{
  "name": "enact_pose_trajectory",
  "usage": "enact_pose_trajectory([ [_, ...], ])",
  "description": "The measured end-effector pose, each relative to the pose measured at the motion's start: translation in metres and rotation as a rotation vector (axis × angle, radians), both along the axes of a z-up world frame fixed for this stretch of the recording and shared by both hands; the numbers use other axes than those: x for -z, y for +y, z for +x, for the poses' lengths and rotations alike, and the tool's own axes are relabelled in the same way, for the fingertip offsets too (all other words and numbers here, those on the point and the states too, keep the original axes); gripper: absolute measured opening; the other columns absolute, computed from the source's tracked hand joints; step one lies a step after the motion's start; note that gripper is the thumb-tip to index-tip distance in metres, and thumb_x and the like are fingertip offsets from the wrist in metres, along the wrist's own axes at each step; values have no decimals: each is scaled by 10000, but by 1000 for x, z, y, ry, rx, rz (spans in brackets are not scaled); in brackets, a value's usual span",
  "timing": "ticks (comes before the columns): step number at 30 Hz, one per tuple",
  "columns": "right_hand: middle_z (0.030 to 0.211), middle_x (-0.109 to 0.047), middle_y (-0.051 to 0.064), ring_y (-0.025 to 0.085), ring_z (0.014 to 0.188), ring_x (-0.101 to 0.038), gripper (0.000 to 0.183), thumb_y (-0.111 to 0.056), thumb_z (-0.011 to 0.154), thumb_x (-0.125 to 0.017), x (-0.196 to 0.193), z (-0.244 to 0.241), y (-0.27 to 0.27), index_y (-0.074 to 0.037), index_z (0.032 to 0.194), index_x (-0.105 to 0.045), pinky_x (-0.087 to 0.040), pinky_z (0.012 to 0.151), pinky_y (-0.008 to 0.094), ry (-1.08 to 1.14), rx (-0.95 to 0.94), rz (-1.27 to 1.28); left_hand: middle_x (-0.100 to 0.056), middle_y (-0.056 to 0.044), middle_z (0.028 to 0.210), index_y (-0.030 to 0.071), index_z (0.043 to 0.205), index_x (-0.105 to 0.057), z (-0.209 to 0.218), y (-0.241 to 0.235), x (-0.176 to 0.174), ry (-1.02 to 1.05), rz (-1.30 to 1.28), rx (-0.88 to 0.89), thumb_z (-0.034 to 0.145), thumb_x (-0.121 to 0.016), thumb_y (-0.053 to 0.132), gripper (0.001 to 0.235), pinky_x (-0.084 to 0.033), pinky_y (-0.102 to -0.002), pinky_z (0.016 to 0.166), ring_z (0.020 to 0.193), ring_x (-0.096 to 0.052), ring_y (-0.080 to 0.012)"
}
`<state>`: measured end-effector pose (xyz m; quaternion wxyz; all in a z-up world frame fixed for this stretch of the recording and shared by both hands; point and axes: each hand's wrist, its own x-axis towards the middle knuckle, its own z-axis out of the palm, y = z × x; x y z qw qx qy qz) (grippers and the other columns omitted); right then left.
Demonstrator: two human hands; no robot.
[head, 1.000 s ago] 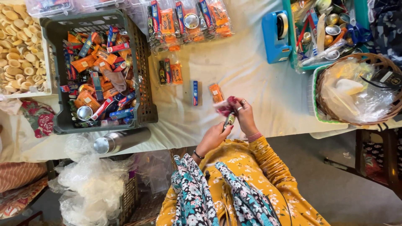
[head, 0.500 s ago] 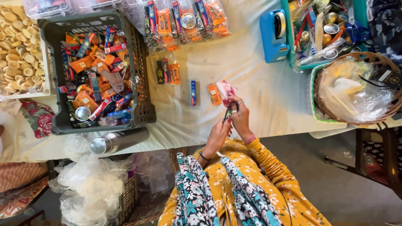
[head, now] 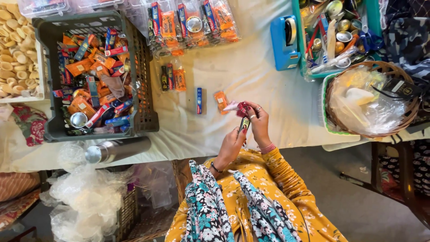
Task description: The person sits at a table and packs small items, including toothpaste tubes and small bottles, into clear plastic bags. They pick up items from a crate, place them into bags, and arrange the filled bags on the table.
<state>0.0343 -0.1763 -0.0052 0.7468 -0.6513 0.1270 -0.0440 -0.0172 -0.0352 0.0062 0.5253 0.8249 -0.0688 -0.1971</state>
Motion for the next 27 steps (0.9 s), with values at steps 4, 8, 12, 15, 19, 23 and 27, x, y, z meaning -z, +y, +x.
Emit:
enact_pose_trajectory([
  [4, 1116, -733, 81, 107, 976, -681, 222, 10, 1022, -582, 16, -4, -15, 36, 1216, -688, -558, 879, 243, 38, 73, 58, -679, -69, 761, 2, 944, -611, -9, -22, 14, 166, -354, -197, 1089, -470, 393, 440, -522, -304, 627, 661, -631, -132],
  [8, 1067, -729, 97, 110, 901, -649, 202, 48, 1016, -616, 17, -14, -14, 18, 1177, -734, -536, 774, 245, 12, 103, -78, -701, -62, 837, 5, 982, -609, -23, -29, 12, 199, -421, -217, 1101, -452, 396, 437, -515, -278, 648, 687, -600, -113],
  [12, 1294, -692, 167, 199, 1251, -630, 230, 79, 988, -601, -9, -22, -5, 30, 1193, -693, -509, 1012, 289, -293, 19, -322, -708, -80, 883, 12, 1062, -600, -21, -29, 21, 223, -453, -252, 1095, -411, 415, 446, -529, -274, 670, 703, -630, -124],
  [15, 1179, -737, 145, 161, 1035, -679, 218, 38, 989, -631, -22, -24, 8, 12, 1194, -700, -556, 888, 267, -92, -56, -138, -704, -98, 877, -7, 1072, -580, -3, -18, 22, 182, -436, -296, 1093, -390, 427, 474, -550, -296, 654, 689, -646, -154],
  [19, 1290, -705, 135, 179, 1189, -663, 198, 29, 1024, -583, -31, -20, 15, 15, 1185, -697, -546, 942, 267, -240, -163, -158, -682, -114, 831, 4, 1131, -575, 13, -13, 13, 166, -370, -356, 1071, -372, 438, 483, -544, -342, 611, 687, -673, -194],
  [23, 1109, -656, 39, 94, 907, -664, 100, -31, 998, -641, -12, -10, 23, 11, 1078, -683, -571, 774, 227, -54, 55, -11, -681, -159, 838, 8, 1120, -603, -1, -5, 12, -33, -124, -282, 1088, -439, 403, 428, -517, -425, 636, 702, -674, -293],
  [27, 1085, -647, 42, 99, 960, -668, 98, -33, 983, -670, 22, -18, 33, 12, 1069, -658, -584, 829, 244, -76, -17, 30, -699, -165, 820, 35, 1123, -587, 1, 9, 6, 63, -17, -238, 1064, -497, 393, 374, -520, -466, 666, 740, -699, -337],
])
